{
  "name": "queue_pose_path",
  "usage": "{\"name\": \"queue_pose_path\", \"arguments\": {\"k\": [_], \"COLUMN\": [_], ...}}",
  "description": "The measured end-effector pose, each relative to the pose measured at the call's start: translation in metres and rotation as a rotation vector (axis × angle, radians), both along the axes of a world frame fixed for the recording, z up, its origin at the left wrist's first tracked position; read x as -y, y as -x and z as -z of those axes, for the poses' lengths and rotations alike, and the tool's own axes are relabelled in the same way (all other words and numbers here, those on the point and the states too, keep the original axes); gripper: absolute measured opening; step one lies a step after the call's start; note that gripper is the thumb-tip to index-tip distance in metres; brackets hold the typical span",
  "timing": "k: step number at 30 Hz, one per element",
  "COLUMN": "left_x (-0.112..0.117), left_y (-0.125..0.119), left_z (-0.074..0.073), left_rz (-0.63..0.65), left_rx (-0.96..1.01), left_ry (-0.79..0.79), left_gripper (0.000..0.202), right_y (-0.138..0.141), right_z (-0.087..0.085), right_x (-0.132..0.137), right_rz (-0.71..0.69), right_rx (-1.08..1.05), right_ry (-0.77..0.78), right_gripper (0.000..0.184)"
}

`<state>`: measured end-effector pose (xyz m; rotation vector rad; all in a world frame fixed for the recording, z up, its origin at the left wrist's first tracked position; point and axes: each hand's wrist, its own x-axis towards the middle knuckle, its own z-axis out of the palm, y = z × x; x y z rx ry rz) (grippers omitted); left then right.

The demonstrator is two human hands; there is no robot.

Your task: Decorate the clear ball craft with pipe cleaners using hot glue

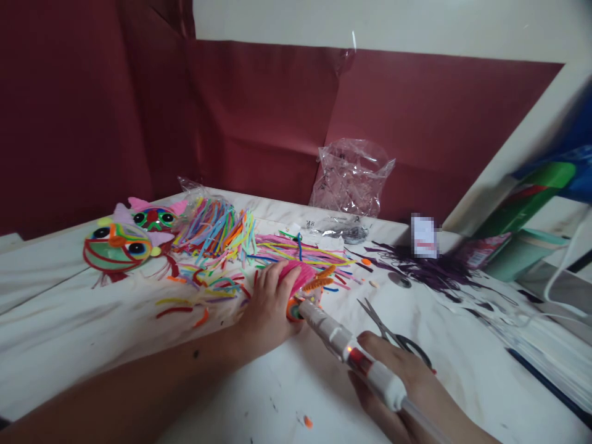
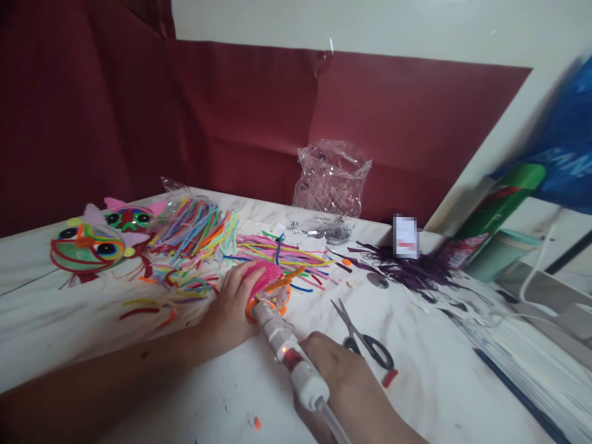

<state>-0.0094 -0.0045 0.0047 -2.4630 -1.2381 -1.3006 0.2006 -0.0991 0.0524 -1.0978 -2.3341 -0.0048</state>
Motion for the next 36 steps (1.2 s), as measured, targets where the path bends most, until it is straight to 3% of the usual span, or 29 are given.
{"name": "queue_pose_path", "arguments": {"k": [36], "left_x": [0.0], "left_y": [-0.0008], "left_z": [0.001], "left_rz": [-0.01], "left_rx": [-0.016], "left_ry": [-0.014], "left_gripper": [0.077], "right_y": [-0.002], "right_z": [0.0001], "right_x": [-0.0001], "right_rz": [-0.003], "right_rx": [0.009], "right_ry": [0.002], "right_gripper": [0.015]}}
